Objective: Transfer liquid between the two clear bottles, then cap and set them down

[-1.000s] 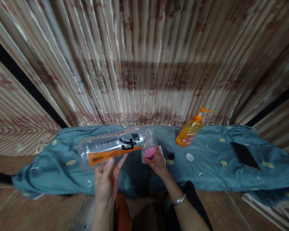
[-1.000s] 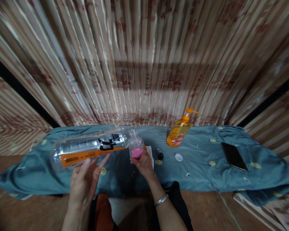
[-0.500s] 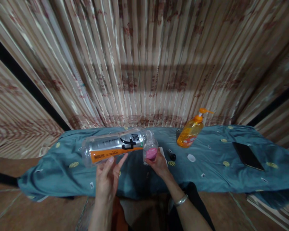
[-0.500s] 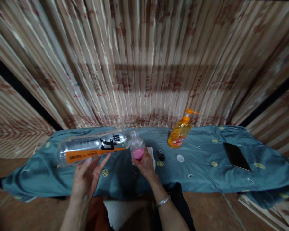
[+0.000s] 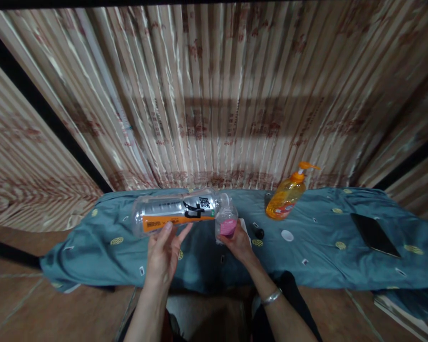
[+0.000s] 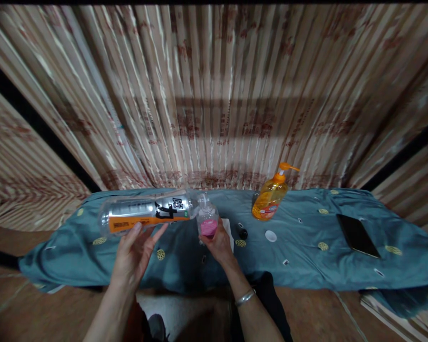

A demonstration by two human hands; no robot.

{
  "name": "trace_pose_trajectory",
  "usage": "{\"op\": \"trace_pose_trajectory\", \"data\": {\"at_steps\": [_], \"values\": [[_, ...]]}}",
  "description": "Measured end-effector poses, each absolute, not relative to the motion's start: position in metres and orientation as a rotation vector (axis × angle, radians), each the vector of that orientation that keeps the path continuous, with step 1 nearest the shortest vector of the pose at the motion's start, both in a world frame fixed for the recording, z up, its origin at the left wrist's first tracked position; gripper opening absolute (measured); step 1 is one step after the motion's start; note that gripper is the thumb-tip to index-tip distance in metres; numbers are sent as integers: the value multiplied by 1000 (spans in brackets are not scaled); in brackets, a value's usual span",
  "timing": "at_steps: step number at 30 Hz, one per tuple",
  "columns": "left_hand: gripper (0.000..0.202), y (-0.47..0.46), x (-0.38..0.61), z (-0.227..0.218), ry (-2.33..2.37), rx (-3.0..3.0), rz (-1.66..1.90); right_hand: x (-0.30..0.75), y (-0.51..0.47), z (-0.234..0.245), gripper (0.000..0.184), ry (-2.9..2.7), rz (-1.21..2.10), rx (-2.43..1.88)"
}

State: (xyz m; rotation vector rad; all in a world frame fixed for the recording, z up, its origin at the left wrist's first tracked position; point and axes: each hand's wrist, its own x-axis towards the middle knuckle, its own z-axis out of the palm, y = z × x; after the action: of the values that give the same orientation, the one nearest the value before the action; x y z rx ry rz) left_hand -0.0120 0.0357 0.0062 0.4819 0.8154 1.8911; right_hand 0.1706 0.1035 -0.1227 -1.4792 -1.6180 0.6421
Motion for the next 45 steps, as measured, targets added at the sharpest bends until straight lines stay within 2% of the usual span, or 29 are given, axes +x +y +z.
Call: {"op": "trace_pose_trajectory", "data": {"at_steps": [10,16,27,32,40,45], "values": [[25,48,-24,1,753,426,1820,170,104,-125,62,-1612,614,-1486],[26,51,-26,-3,757,424,1829,171,105,-129,74,-1615,612,-1486],[30,45,-23,-3,791,409,1853,170,103,-132,68,-1609,548,-1475],[25,39,-16,-6,839,399,1875,169,103,-130,63,-1597,546,-1464],[33,37,-11,-5,944,375,1886,168,103,-134,65,-1593,520,-1472],[31,36,-15,-7,1002,374,1881,168,102,-133,64,-1588,589,-1448]]}}
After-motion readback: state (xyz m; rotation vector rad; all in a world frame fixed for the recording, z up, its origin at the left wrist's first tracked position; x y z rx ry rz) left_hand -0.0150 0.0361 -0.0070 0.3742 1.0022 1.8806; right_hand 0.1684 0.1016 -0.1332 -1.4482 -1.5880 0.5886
